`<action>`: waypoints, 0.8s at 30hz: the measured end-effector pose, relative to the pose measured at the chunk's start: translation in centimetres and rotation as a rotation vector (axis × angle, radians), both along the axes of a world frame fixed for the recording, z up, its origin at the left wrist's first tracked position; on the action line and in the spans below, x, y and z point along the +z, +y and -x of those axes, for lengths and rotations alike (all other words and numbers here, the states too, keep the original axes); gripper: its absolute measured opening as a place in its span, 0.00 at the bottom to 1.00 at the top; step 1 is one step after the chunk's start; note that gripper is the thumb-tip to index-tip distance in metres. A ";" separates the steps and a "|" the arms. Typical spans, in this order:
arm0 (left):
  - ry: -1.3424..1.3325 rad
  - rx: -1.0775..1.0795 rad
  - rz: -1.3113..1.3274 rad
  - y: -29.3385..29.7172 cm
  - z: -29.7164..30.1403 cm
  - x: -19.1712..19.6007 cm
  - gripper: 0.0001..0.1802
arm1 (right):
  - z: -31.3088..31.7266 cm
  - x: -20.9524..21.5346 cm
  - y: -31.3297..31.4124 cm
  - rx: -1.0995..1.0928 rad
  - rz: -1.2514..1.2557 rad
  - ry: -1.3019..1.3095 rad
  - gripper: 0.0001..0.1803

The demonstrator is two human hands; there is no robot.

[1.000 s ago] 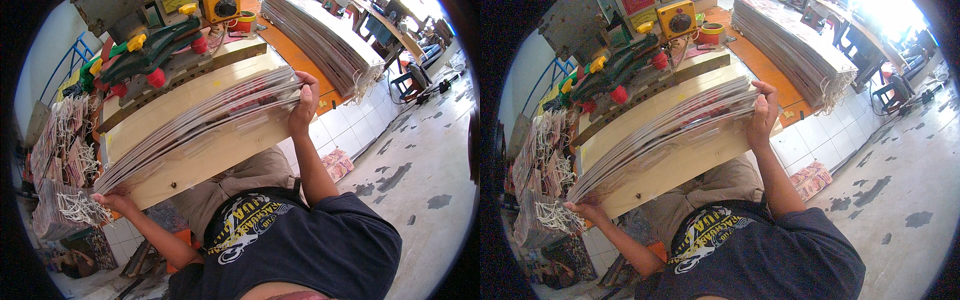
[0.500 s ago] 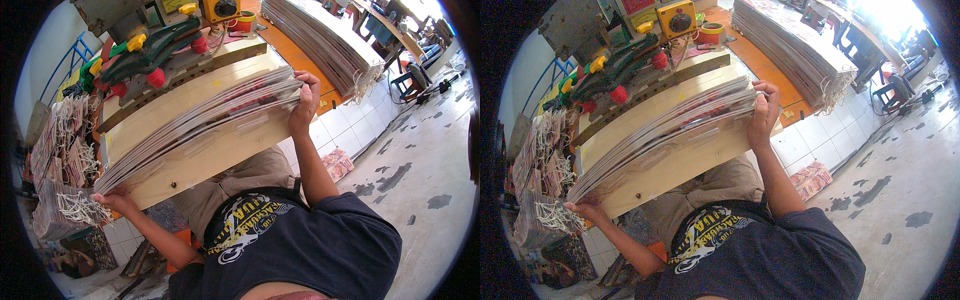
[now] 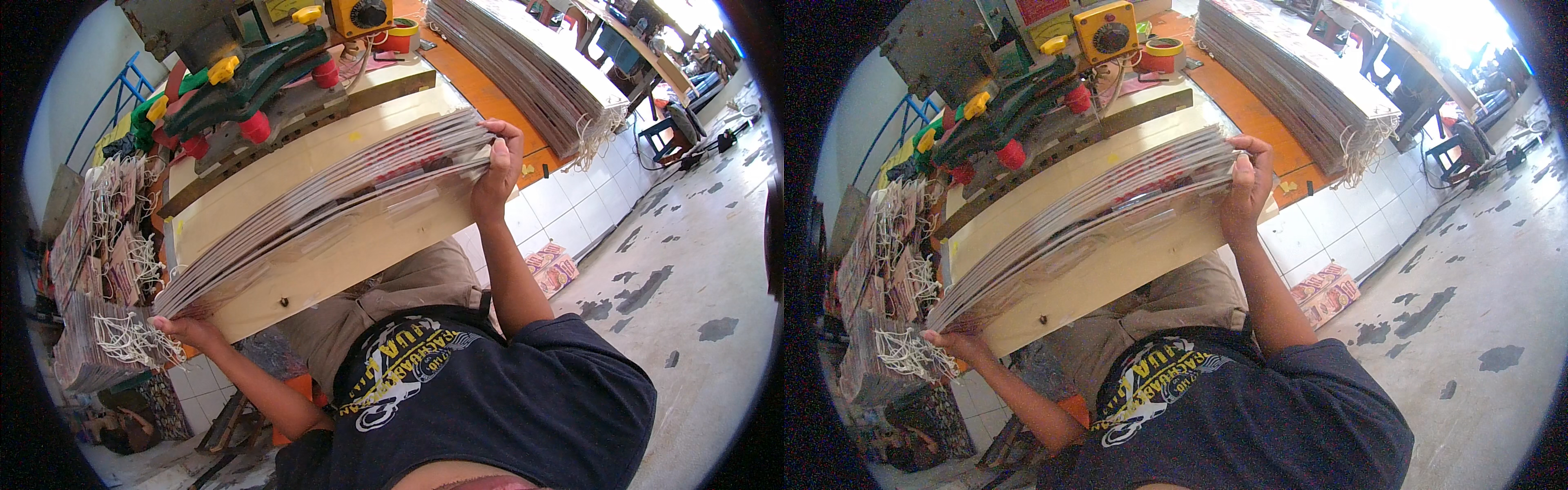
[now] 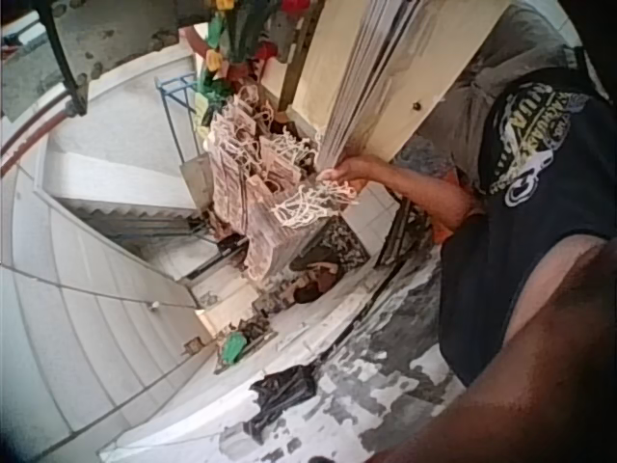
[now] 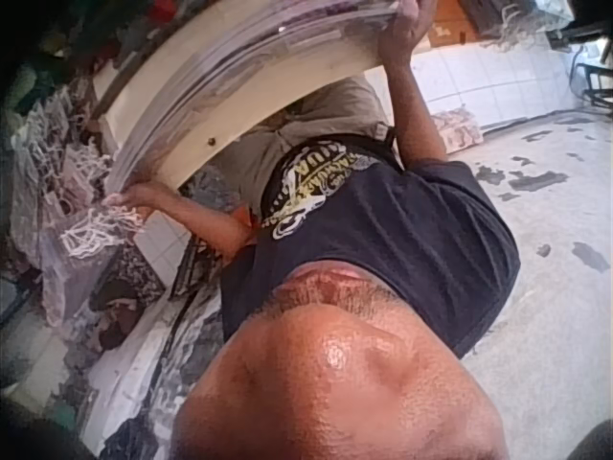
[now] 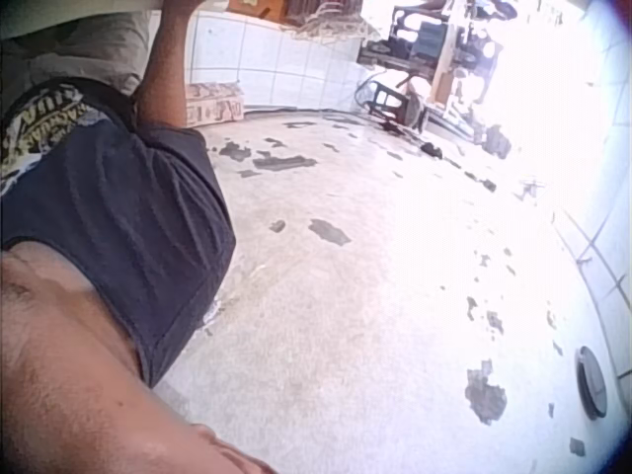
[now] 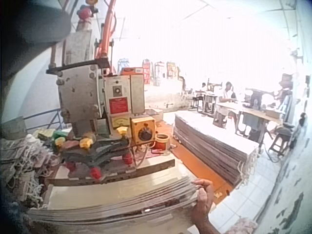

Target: The person organizes stacks of printed plastic labels by picking up sections of labels, aligning them, and placing them into larger stacks on a work table.

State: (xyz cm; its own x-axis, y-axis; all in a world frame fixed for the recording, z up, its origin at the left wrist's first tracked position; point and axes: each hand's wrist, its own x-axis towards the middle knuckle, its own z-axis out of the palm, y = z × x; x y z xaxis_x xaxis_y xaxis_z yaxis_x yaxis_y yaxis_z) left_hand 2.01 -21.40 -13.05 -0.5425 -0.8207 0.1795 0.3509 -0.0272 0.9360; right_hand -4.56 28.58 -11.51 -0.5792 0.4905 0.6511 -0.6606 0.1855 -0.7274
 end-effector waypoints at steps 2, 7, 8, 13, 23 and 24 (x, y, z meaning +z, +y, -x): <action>0.015 -0.022 0.005 0.3 -0.1 0.1 0.53 | 0.0 0.0 0.0 0.003 0.009 -0.004 0.17; 0.007 0.001 0.024 0.5 -0.1 0.3 0.52 | 0.0 0.1 -0.1 0.033 0.054 -0.008 0.18; 0.014 -0.009 0.020 0.4 -0.1 0.2 0.52 | 0.0 0.1 -0.1 0.039 0.062 -0.011 0.18; 0.022 -0.033 0.026 -0.2 -0.1 -0.3 0.53 | 0.1 0.5 -0.1 0.002 0.014 -0.038 0.22; 0.013 0.005 0.013 0.2 -0.1 0.0 0.53 | 0.0 0.5 0.0 0.002 -0.004 -0.072 0.23; 0.014 0.001 0.029 -0.2 -0.1 -0.3 0.53 | 0.0 0.5 0.0 0.005 0.005 -0.075 0.23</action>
